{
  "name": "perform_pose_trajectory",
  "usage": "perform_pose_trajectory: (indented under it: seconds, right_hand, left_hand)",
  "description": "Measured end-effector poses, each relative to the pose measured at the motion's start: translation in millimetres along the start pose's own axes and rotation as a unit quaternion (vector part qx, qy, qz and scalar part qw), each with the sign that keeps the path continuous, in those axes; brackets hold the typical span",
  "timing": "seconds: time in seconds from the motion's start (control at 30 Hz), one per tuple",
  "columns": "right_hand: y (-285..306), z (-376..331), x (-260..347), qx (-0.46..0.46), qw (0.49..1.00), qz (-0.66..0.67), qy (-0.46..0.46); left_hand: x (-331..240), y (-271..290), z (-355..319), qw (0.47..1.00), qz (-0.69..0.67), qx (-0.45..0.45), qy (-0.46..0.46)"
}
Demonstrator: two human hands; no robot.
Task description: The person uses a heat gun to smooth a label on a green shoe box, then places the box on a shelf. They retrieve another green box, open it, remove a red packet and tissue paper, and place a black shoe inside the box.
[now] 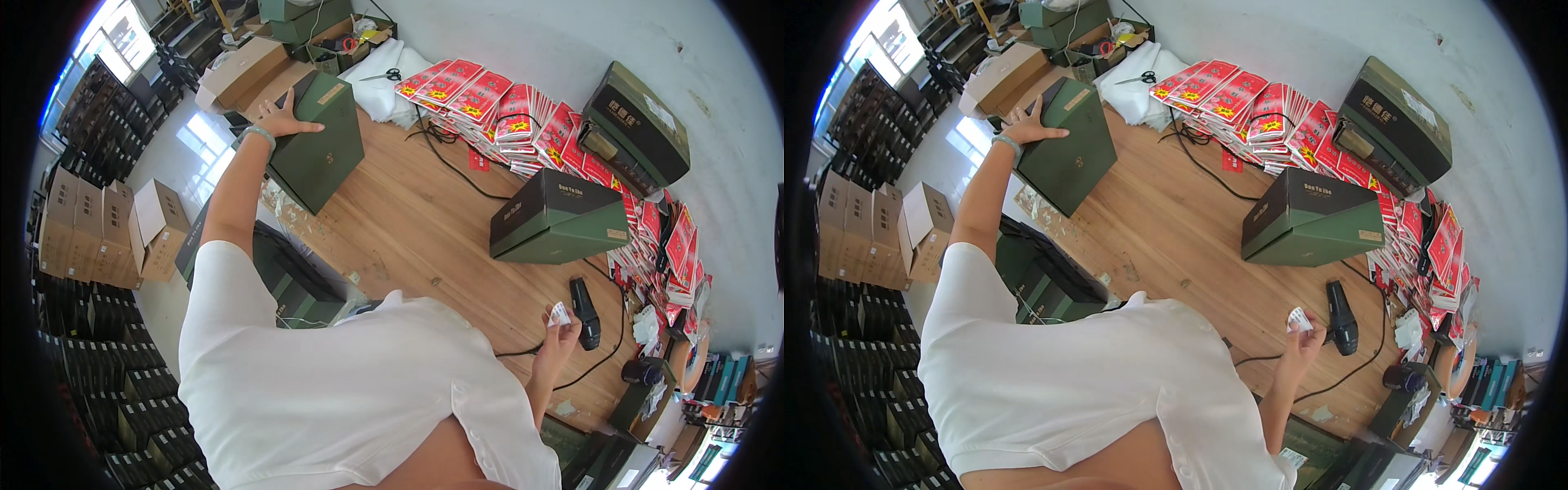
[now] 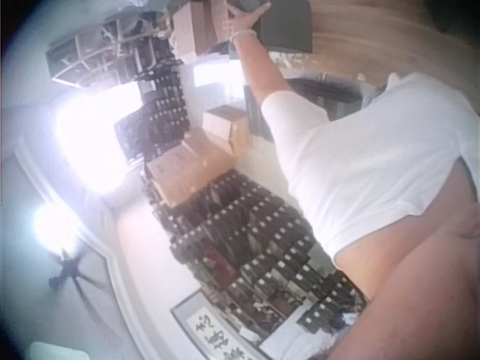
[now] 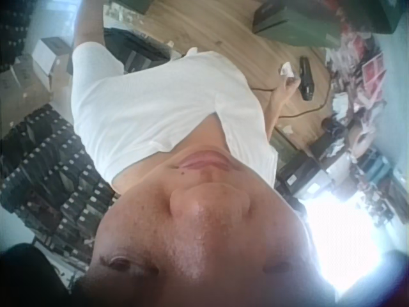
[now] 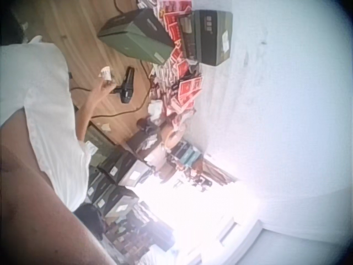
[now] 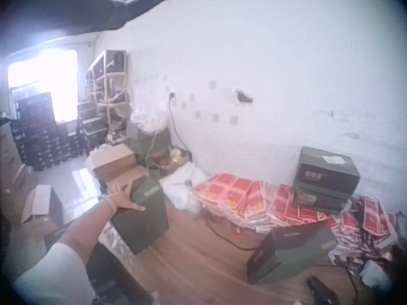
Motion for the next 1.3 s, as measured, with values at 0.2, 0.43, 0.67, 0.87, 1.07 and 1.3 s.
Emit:
perform_pose_trajectory:
  seconds: [0.2, 0.43, 0.67, 0.87, 1.07, 1.3]
  right_hand:
    - [-31.9, -5.7, 16.6, 0.021, 1.0, 0.002, 0.0]
    - [-32.0, -10.1, 25.9, 0.05, 0.998, -0.026, 0.006]
    - [-60.5, -9.6, 39.3, 0.103, 0.993, -0.056, 0.025]
    - [-60.3, -22.4, 68.2, 0.08, 0.988, -0.132, 0.029]
    - [-71.9, -28.5, 74.1, 0.079, 0.96, -0.252, 0.09]
    - [-78.7, -30.7, 83.8, 0.108, 0.936, -0.317, 0.108]
  left_hand:
    - [-16.6, -12.6, -11.5, 0.998, -0.049, -0.022, -0.014]
    - [-95.7, 19.9, -132.4, 0.941, -0.065, -0.11, -0.313]
    - [-186.2, 25.9, -250.5, 0.831, -0.185, 0.004, -0.524]
    - [-222.5, 26.7, -310.8, 0.787, -0.195, 0.01, -0.585]
    - [-222.5, 20.3, -305.1, 0.721, -0.236, 0.003, -0.652]
    - [-223.3, 20.3, -309.5, 0.705, -0.241, 0.0, -0.667]
Point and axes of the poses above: each hand's wrist, its own z-axis towards the middle knuckle, its own y-axis out of the back of the hand, x = y × z, the point moved 1 cm from there along z, towards the middle knuckle, and after that the axes turned 7 degrees about -x, right-handed, at the moved point
